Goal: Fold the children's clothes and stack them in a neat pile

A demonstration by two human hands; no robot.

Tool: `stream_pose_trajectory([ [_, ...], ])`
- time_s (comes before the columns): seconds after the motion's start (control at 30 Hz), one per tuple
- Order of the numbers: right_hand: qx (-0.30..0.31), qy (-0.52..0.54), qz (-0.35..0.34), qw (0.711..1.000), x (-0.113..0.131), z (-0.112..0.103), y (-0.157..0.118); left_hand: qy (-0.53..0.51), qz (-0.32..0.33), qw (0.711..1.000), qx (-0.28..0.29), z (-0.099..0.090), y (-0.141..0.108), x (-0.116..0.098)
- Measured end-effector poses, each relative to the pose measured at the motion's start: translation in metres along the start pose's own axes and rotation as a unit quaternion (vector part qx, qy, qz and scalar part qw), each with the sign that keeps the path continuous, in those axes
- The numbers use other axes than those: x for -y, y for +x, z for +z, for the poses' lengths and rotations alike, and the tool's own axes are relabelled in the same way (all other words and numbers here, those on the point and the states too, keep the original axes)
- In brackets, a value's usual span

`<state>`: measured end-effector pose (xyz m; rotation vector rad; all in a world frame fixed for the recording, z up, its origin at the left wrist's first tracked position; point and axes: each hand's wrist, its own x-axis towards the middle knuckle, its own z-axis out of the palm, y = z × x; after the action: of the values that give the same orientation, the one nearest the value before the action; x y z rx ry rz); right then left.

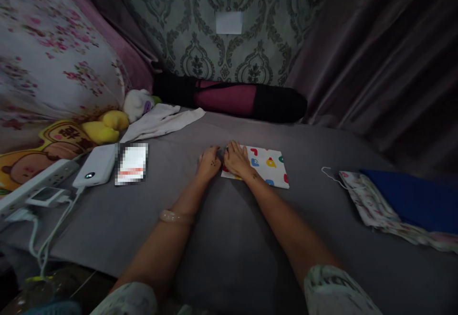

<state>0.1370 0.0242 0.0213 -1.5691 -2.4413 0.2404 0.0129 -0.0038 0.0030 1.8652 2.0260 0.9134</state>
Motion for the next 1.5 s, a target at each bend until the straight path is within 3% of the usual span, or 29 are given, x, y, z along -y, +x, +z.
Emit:
stream_pose_trajectory([
  [0.1,-0.025,-0.035,0.012,0.999,-0.014,-0.006,-0.006,0.016,0.046,0.998,0.033,0.003,-0.002,-0.004],
  [0.23,-0.001,-0.066,0.030,0.997,-0.027,-0.001,-0.011,0.067,0.109,0.985,0.117,0.005,-0.007,-0.014],
  [0.37,0.003,-0.062,0.035,0.997,-0.027,0.004,-0.012,0.102,0.118,0.971,0.182,0.004,-0.012,-0.020],
  [0.7,0.013,-0.028,0.041,0.999,-0.028,-0.004,-0.013,0.124,0.123,0.969,0.177,0.005,-0.012,-0.019],
  [0.93,-0.035,-0.042,0.071,0.996,-0.052,-0.013,-0.025,0.112,0.139,0.972,0.151,0.010,-0.014,-0.019],
  [1.17,0.007,-0.028,0.100,0.995,-0.064,-0.009,-0.034,0.104,0.135,0.969,0.176,0.011,-0.015,-0.016],
  [1.5,0.008,-0.009,0.104,0.995,-0.062,-0.010,-0.034,0.123,0.134,0.966,0.182,0.007,-0.016,-0.016],
])
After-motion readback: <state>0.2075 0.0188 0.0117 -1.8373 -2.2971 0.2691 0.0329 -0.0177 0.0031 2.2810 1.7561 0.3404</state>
